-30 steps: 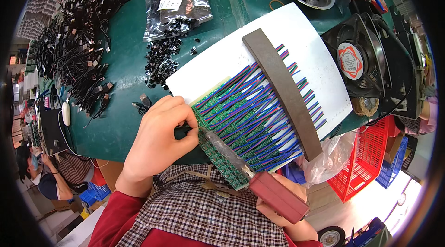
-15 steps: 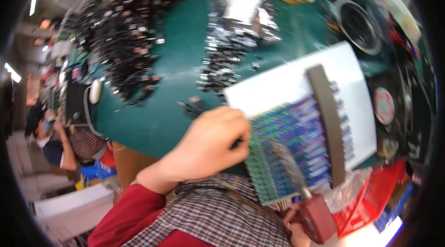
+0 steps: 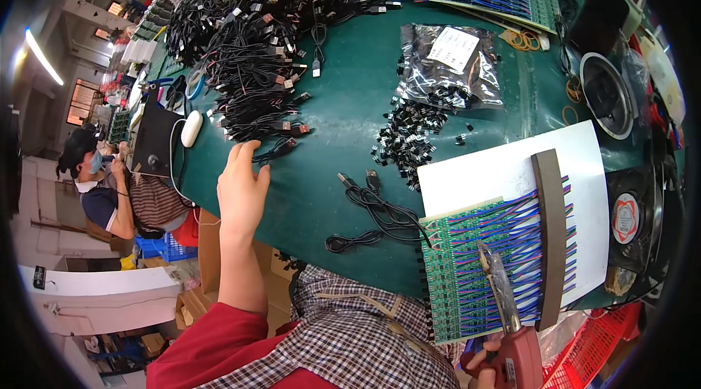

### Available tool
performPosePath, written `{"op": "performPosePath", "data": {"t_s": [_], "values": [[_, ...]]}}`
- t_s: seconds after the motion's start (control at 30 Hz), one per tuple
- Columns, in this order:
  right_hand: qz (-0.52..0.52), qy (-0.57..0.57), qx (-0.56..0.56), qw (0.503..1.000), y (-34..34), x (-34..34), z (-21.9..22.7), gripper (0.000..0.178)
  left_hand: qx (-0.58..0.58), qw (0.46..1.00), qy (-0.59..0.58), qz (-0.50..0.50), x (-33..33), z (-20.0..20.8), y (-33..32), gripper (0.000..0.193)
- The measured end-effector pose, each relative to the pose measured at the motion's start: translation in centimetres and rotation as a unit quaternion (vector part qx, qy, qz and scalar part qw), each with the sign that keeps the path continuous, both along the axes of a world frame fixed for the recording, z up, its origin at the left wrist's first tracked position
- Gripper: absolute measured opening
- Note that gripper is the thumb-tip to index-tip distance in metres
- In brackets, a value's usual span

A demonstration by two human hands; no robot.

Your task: The person solders electronic components onto circuit boards using a soldering iron, then solders wire cables onto the boards before lifting the assembled unit.

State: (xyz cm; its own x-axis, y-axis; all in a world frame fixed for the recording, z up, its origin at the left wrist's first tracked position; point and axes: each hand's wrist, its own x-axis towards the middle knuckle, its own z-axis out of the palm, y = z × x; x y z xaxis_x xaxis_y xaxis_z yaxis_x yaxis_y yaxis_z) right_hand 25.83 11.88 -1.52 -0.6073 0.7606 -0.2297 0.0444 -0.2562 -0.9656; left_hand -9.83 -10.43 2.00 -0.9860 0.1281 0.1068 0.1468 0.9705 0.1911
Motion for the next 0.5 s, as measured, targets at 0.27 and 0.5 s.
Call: {"op": "performPosePath", "data": {"t_s": [0.27, 0.5], "values": [[-0.007, 0.013, -0.002, 1.000, -0.2, -0.1, -0.1, 0.043, 0.121, 0.930, 0.315, -0.146, 0.1, -1.2, 0.0, 0.032], [0.018, -0.003, 0.006, 1.000, -0.3, 0.6, -0.2, 0.054, 0.367, 0.882, 0.026, -0.294, 1.3, -3.6, 5.7, 0.032]]}}
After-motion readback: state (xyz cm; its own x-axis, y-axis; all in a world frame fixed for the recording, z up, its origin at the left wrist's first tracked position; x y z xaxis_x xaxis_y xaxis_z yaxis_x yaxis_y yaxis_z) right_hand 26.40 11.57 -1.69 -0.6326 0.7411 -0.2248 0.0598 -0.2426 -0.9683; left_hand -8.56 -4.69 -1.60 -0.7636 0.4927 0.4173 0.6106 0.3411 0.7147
